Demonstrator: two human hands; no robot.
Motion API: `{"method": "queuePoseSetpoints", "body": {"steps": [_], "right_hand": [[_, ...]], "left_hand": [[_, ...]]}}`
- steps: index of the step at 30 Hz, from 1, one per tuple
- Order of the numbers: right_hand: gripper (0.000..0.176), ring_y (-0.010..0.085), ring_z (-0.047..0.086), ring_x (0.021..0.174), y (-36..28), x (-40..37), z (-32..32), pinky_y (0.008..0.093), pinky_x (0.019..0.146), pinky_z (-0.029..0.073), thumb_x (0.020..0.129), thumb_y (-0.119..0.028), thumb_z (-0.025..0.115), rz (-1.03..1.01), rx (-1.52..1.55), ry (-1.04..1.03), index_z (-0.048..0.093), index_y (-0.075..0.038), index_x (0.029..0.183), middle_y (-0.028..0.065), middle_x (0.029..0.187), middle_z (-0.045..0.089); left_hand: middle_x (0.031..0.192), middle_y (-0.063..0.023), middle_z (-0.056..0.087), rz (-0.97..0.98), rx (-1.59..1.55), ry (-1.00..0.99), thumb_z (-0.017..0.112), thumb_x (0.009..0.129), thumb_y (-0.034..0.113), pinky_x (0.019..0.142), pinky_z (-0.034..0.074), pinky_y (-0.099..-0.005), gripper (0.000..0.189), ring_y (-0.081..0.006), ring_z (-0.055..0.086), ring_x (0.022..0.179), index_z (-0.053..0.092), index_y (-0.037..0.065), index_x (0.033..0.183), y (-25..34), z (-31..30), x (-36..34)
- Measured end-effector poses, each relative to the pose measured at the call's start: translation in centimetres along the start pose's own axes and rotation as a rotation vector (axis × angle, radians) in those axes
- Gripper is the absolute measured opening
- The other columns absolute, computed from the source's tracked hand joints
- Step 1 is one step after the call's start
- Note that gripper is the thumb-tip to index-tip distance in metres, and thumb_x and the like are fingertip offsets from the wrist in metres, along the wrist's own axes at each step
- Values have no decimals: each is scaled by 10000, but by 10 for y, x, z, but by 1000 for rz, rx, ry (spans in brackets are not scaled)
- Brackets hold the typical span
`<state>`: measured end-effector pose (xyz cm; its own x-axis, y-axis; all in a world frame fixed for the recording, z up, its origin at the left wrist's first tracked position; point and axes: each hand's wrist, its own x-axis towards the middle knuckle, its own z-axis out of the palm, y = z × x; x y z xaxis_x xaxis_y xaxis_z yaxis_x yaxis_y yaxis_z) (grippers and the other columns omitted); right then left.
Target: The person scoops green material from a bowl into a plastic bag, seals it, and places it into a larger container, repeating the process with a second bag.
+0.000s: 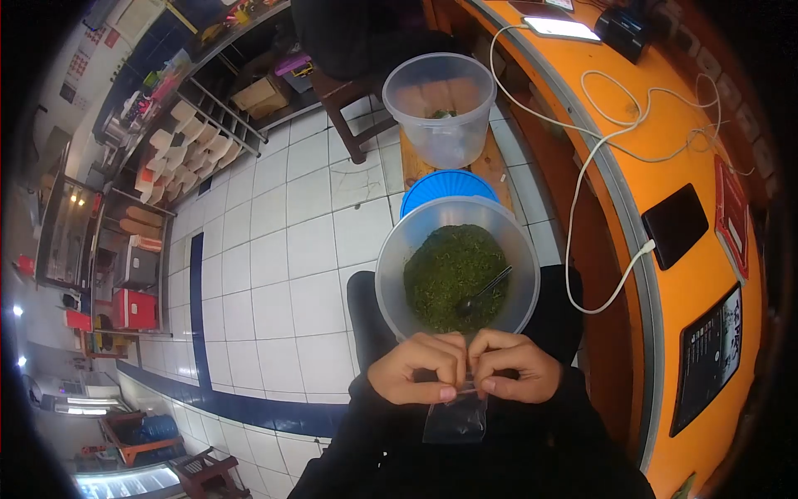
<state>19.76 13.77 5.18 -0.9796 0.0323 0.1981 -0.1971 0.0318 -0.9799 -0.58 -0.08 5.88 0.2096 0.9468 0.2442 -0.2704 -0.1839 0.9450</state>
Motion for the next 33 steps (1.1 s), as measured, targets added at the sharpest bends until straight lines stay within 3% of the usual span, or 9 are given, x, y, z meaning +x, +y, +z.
{"method": "queuePoseSetpoints", "body": {"steps": [3,6,8,15,18,21,24,25,33], "right_hand": [[88,196,593,885,-2,3,1,354,791,474,957,-104,686,-201,-48,128,707,-28,917,89,1018,619],[74,199,641,835,1,10,-2,339,760,505,939,-112,726,-316,-41,-12,731,-38,946,81,994,695],[147,209,698,843,-13,10,0,330,752,535,953,-182,739,42,68,-189,752,-44,1001,84,977,746],[292,230,714,894,5,16,10,339,732,544,943,-223,765,35,-87,-366,752,-66,1189,93,1029,741],[406,300,719,833,7,17,20,406,746,549,1044,-420,591,243,-192,-504,735,-54,1143,167,922,728],[491,312,706,758,29,9,27,431,749,547,1095,-431,460,156,-314,-183,606,-53,1372,189,956,707],[558,278,698,715,2,19,27,417,725,548,1103,-450,428,438,-51,-162,513,-51,1483,187,906,679],[650,242,691,683,14,16,31,397,674,543,1104,-479,405,436,4,-199,363,-44,1584,185,844,645],[635,233,663,607,4,31,40,379,618,519,1079,-588,383,508,-27,-340,519,6,1257,139,703,596]], "left_hand": [[736,-71,672,-5,100,51,772,848,166,735,366,-378,202,-226,531,710,685,37,719,-5,0,1],[750,-74,676,-6,148,15,768,851,162,743,367,-377,163,-223,526,714,713,28,775,-8,-4,-1],[746,-62,669,-5,193,-21,762,856,158,758,375,-377,169,-225,528,726,696,40,756,-7,-5,0],[737,-33,647,-48,344,-54,753,872,132,786,397,-377,143,-227,552,745,678,60,774,-3,-10,-1],[876,-57,678,-47,434,-185,752,872,100,846,423,-383,74,-244,596,848,689,62,879,-2,-9,-7],[1208,-136,644,-171,612,106,790,803,127,1009,421,-417,483,-300,596,1167,626,60,1252,14,2,-18],[1212,-146,649,-242,957,37,810,740,201,1037,403,-432,624,-310,595,1182,603,56,1310,42,13,-17],[1196,-122,657,-257,1044,43,805,704,267,1047,387,-445,634,-286,609,1148,622,68,1277,39,18,-19],[894,-32,675,-249,1296,61,804,719,342,935,404,-419,440,-225,651,926,652,97,1052,16,19,-28]]}}
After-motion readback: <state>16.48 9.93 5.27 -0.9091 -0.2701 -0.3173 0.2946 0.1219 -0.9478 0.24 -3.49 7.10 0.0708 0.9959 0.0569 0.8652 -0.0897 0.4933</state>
